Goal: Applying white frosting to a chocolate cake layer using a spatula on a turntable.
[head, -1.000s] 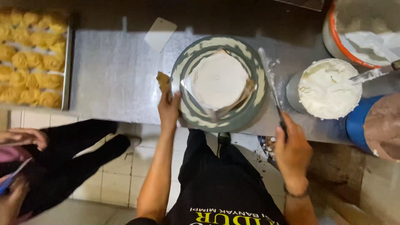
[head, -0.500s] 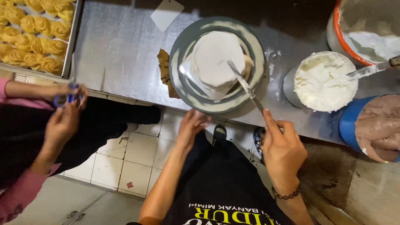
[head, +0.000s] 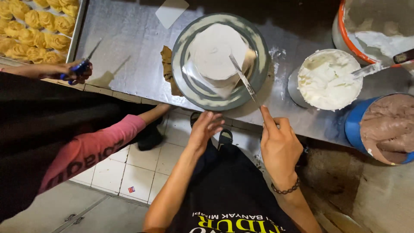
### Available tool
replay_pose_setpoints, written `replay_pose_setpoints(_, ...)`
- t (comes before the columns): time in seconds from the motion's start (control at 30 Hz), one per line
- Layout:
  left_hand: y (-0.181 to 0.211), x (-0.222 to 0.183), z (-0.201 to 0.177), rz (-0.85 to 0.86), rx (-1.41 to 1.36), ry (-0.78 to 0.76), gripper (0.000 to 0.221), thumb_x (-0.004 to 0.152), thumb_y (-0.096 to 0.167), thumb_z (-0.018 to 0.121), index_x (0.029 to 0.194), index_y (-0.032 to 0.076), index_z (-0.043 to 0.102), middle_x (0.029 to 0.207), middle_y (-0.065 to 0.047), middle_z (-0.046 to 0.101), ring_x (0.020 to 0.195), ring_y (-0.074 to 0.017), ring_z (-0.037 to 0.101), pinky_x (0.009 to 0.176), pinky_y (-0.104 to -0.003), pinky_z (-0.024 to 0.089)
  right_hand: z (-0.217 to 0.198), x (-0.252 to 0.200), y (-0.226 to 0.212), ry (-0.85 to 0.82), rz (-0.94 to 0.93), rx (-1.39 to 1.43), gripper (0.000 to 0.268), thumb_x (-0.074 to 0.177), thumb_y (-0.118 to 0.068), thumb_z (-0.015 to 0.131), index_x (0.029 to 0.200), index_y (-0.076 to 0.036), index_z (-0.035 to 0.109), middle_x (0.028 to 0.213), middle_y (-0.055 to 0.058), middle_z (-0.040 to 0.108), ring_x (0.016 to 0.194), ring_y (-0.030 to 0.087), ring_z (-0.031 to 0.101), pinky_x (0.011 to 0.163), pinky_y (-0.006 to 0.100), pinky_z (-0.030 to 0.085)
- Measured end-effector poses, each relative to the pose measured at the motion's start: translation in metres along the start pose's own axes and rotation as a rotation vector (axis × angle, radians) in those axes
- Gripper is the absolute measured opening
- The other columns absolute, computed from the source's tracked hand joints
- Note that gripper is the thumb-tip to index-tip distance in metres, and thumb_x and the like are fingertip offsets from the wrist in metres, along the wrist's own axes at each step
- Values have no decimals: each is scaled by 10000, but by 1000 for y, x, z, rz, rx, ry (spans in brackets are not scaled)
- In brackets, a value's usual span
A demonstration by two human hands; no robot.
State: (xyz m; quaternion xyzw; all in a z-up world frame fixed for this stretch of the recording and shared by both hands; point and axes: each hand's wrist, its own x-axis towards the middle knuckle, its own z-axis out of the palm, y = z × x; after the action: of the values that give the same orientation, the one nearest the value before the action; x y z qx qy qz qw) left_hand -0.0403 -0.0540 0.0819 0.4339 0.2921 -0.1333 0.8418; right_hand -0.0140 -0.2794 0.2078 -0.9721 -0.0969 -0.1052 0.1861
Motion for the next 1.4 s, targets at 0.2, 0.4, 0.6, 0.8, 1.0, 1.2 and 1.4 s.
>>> replay_pose_setpoints(0.2,-10,28,-31,111,-115,141,570,995,394,653,1402,39,469,1213,-114,560,1149,-297,685,961,-458,558,-4,-1,-5,-30,21,24,429,960,-109,720,1363,-254,708,950,51,654,780,254,675,626,379,533)
replay_pose_setpoints(0.4,-11,33,-25,212,-225,256,549,955,414,633,1402,126,500,1292,-65,634,1065,-231,664,934,-400,562,-1,-4,-4,5,-32,20,427,967,-103,706,1369,-246,700,954,48,652,804,257,679,644,380,537)
replay_pose_setpoints(0.6,-3,11,-1,-96,211,-132,420,955,370,616,1281,107,638,1146,-24,748,1014,-176,740,843,-301,582,-2,-2,-8,-23,-18,7,439,960,-112,705,1380,-239,692,965,65,650,777,257,671,630,383,534)
replay_pose_setpoints(0.8,-31,58,-43,194,-94,221,355,1043,355,646,1159,24,593,998,-109,676,887,-224,725,775,-364,607,1,-3,-10,-23,-30,5,439,964,-110,699,1383,-240,685,950,52,646,771,257,669,633,383,535)
replay_pose_setpoints(1.0,-14,21,-8,-43,278,-198,307,962,338,638,1103,71,695,872,-41,739,837,-166,703,740,-308,559,0,2,-15,-65,-8,-4,437,975,-121,694,1393,-246,677,935,58,643,749,272,666,616,395,530)
replay_pose_setpoints(1.2,-41,65,-53,221,-59,139,429,1117,396,666,1076,-9,531,770,-67,493,868,-255,775,809,-389,629,5,0,-14,-61,-23,38,444,973,-115,684,1400,-235,664,953,62,644,755,279,665,639,406,536)
replay_pose_setpoints(1.4,2,24,-9,-39,337,-141,352,941,385,622,1137,98,674,1013,-16,756,832,-129,726,733,-289,568,6,1,-18,-71,-41,47,466,962,-111,680,1412,-231,658,954,68,651,755,290,663,634,414,539)
